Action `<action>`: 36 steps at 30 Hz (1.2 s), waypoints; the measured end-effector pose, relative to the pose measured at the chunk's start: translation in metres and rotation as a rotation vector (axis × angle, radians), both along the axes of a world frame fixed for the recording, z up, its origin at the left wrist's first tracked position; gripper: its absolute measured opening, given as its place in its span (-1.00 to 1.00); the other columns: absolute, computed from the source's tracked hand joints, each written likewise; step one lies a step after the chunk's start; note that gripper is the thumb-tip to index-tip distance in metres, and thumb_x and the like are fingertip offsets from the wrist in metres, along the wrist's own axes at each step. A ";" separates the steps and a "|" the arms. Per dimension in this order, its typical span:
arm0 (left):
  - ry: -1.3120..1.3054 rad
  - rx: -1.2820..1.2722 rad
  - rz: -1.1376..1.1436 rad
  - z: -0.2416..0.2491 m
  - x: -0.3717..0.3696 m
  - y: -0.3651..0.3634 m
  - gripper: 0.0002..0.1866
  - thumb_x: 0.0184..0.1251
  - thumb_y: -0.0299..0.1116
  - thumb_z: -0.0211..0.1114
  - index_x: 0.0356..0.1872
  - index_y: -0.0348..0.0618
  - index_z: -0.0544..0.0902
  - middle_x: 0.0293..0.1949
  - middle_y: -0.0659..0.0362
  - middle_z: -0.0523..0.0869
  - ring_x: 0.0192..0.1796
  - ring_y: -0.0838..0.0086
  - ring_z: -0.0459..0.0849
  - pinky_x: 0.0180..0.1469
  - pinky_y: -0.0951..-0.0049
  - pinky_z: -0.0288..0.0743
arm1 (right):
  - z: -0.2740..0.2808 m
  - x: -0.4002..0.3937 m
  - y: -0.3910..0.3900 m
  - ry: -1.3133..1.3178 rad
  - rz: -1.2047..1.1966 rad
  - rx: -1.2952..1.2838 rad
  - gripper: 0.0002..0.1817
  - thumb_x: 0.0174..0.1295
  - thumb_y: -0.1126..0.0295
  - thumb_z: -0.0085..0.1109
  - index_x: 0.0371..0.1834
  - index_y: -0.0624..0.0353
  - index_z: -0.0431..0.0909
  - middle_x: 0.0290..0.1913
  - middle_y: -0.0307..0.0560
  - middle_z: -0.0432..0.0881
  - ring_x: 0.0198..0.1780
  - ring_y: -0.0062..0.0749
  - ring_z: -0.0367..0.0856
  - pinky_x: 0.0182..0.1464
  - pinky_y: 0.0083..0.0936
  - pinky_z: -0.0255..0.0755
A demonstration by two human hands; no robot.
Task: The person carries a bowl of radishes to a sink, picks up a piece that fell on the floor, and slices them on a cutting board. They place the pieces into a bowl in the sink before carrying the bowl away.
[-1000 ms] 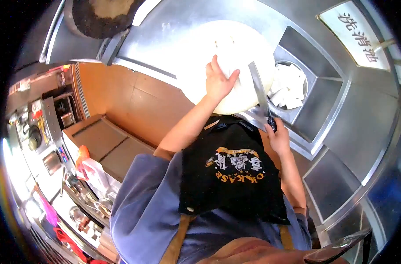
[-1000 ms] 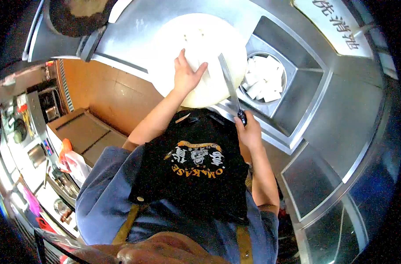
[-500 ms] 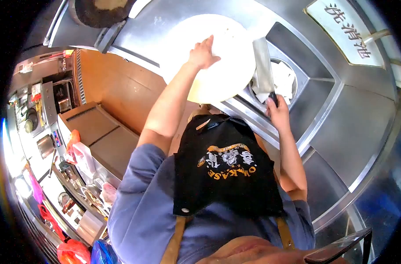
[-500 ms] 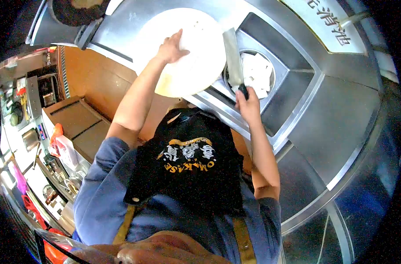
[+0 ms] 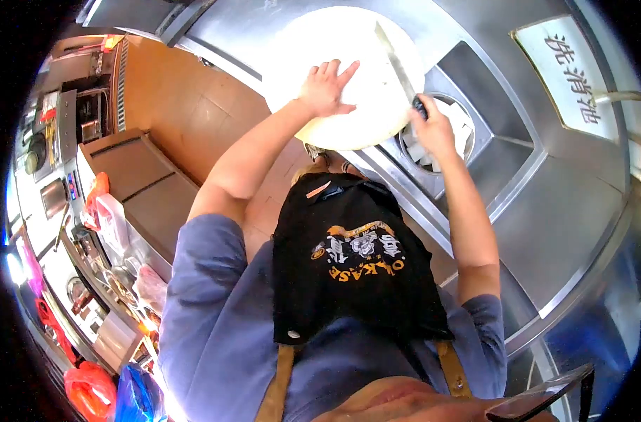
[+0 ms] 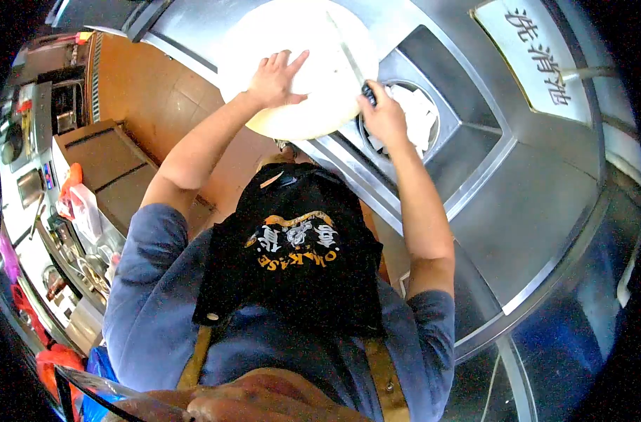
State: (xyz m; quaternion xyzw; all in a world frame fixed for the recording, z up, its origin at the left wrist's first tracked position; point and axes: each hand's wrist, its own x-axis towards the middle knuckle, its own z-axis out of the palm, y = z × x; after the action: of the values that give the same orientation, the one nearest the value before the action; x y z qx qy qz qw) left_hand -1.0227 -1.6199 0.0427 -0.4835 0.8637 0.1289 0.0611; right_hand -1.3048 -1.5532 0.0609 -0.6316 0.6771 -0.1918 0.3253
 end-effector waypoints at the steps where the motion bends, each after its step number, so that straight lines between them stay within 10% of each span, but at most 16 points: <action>1: 0.003 -0.014 0.029 0.000 0.004 0.002 0.16 0.07 0.29 0.40 0.61 0.01 0.01 0.35 -0.24 0.31 0.40 -0.06 0.32 0.41 -0.02 0.19 | 0.002 0.012 0.005 0.010 0.016 0.012 -0.51 0.34 0.03 0.19 0.27 -0.06 0.51 -0.11 0.21 0.73 -0.03 0.17 0.70 0.02 -0.11 0.56; 11: 0.032 -0.098 0.265 0.006 0.006 0.024 0.21 0.05 0.38 0.36 0.52 -0.36 0.13 0.29 -0.10 0.41 0.33 0.09 0.39 0.38 0.08 0.21 | 0.063 0.054 0.008 -0.076 -0.021 -0.026 -0.59 0.38 0.15 0.19 0.23 0.02 0.52 -0.16 0.18 0.73 -0.13 0.13 0.73 -0.10 -0.16 0.58; 36: 0.071 -0.168 0.280 -0.004 0.004 0.019 0.18 0.00 0.39 0.40 0.47 -0.33 0.20 0.20 -0.07 0.48 0.25 0.07 0.46 0.24 0.04 0.34 | 0.017 0.064 -0.030 0.136 0.195 0.245 -0.53 0.42 0.01 0.01 0.14 0.15 0.47 -0.07 0.26 0.70 0.02 0.17 0.67 0.06 -0.01 0.53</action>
State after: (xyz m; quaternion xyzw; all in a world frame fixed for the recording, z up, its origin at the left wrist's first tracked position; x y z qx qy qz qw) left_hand -1.0187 -1.6010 0.0391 -0.5976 0.7973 0.0802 -0.0286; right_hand -1.2404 -1.5836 0.0779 -0.6613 0.6514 -0.0321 0.3705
